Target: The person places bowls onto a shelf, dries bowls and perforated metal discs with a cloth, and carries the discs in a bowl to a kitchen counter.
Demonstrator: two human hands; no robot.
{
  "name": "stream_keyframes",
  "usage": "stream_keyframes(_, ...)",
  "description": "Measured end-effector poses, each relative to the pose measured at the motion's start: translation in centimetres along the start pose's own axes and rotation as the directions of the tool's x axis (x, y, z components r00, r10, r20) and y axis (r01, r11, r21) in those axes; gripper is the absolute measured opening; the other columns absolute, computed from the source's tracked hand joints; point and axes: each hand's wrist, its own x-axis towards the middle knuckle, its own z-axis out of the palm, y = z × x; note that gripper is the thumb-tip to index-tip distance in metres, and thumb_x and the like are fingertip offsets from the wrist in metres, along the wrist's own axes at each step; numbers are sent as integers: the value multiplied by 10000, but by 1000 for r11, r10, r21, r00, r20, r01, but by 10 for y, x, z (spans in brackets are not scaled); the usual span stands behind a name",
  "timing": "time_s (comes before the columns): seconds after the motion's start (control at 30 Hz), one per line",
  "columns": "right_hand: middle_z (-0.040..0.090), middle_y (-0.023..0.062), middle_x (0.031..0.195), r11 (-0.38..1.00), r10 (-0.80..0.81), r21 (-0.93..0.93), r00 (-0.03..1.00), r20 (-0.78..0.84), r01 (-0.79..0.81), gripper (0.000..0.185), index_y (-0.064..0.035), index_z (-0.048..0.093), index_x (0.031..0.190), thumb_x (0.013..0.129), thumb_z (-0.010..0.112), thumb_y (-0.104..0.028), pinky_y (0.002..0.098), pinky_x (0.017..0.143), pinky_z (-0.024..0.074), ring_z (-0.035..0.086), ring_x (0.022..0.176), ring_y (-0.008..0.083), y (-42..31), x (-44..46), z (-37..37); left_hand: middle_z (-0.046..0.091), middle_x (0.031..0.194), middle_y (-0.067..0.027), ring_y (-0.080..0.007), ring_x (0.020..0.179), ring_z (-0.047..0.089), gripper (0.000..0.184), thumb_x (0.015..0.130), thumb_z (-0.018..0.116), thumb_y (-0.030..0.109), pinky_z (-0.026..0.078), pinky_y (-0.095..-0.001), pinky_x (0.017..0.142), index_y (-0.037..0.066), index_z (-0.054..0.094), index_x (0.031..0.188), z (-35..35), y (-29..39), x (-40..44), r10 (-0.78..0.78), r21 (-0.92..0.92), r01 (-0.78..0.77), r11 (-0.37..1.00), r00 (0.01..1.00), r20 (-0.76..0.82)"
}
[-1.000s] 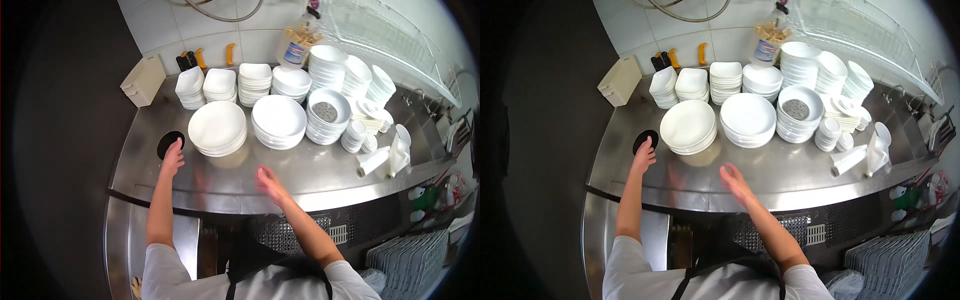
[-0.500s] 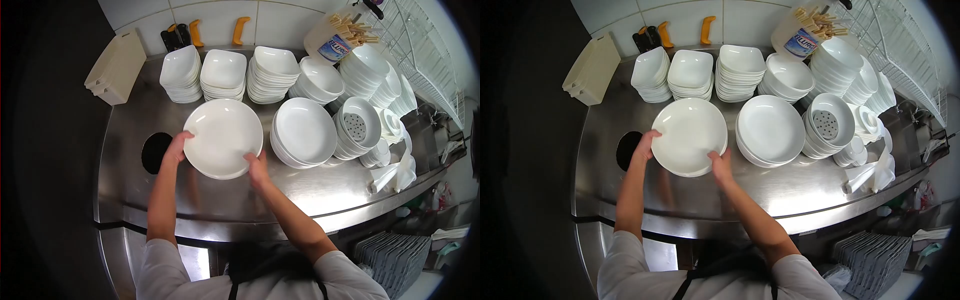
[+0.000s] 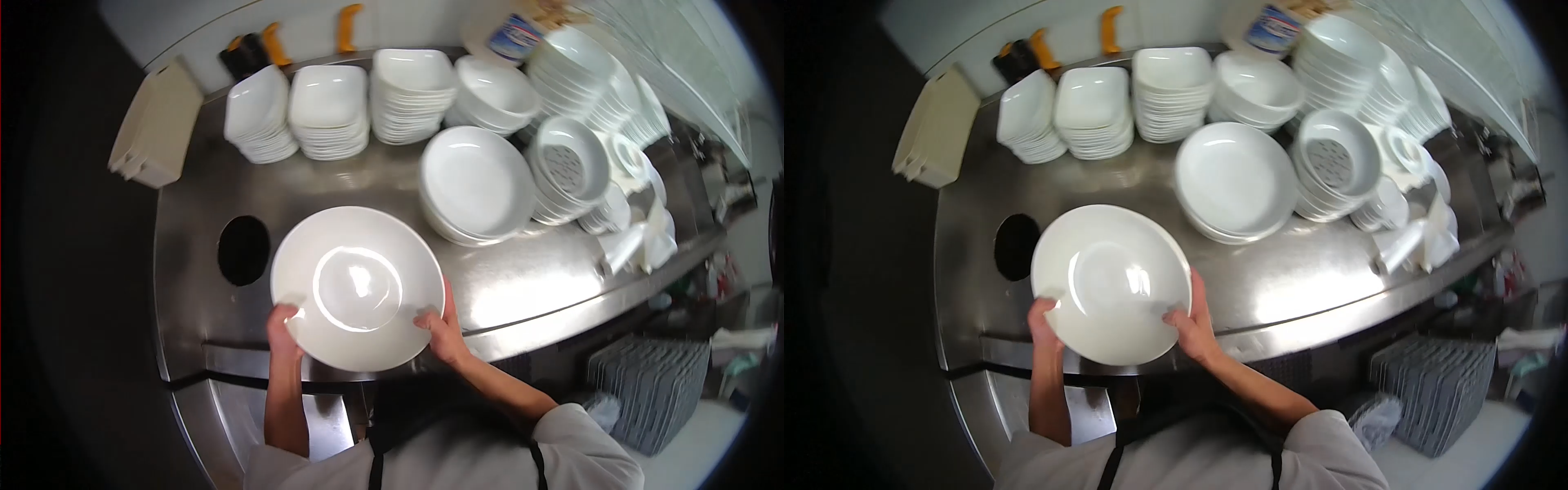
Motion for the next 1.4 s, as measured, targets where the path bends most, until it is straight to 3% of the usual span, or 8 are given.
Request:
stream_keyframes(0.07,399,126,1426,996,-59,64,998,7,58,948,-31,206,1533,675,603,-109,365,1118,303,370,1331,249,-29,-19,-9,649,988,-140,-289,961,649,324,765,538,174,538,-409,883,-32,636,996,25,-4,-25,121,-14,-124,992,984,-128)
stream_keyframes(0.2,402,118,1431,978,-199,47,974,-108,205,930,-42,230,1531,674,583,-110,362,1127,279,354,1346,241,-68,-59,-39,633,1055,-153,-298,1027,625,380,770,521,198,517,-424,924,-22,614,1066,55,-13,-43,217,100,-232,968,966,138)
stream_keyframes(0.57,448,126,1391,878,-364,37,717,-595,476,849,1,271,1500,702,548,-83,336,1110,307,402,1318,223,-115,-228,-249,590,1200,-178,-329,1121,596,575,836,448,250,494,-451,973,-41,460,1331,313,-190,-73,-164,209,52,977,807,567)
stream_keyframes(0.63,447,127,1392,862,-388,-13,644,-659,506,854,7,262,1502,699,544,-64,336,1117,301,398,1328,222,-113,-266,-302,592,1209,-184,-330,1121,597,579,835,444,254,490,-447,981,-42,462,1333,353,-240,-76,-313,324,115,939,675,668)
stream_keyframes(0.97,468,141,1354,788,-340,-38,382,-859,615,839,7,267,1496,710,542,-100,339,1104,317,434,1285,229,-165,-442,-545,631,1168,-204,-322,1011,657,562,827,482,236,552,-396,872,-78,492,1293,593,-491,-197,-467,490,110,865,534,705)
stream_keyframes(1.03,473,150,1357,772,-327,-30,356,-875,635,835,10,265,1500,717,537,-97,339,1108,314,439,1288,239,-173,-457,-584,637,1138,-195,-308,974,667,549,819,502,230,569,-377,826,-74,498,1277,624,-520,-197,-560,579,105,809,440,702)
stream_keyframes(1.17,478,158,1369,738,-253,22,307,-918,674,829,11,266,1504,725,530,-92,344,1100,333,448,1288,247,-174,-468,-672,643,1101,-187,-297,950,672,534,803,513,222,577,-368,797,-61,514,1256,707,-599,-212,-541,575,95,812,491,683)
stream_keyframes(1.4,484,166,1370,721,-232,-5,235,-944,693,793,6,295,1491,734,512,-84,362,1091,358,471,1278,269,-218,-461,-883,609,1153,-186,-304,1025,638,580,768,497,186,537,-381,882,-44,478,1301,876,-773,-182,-600,582,182,792,403,691)
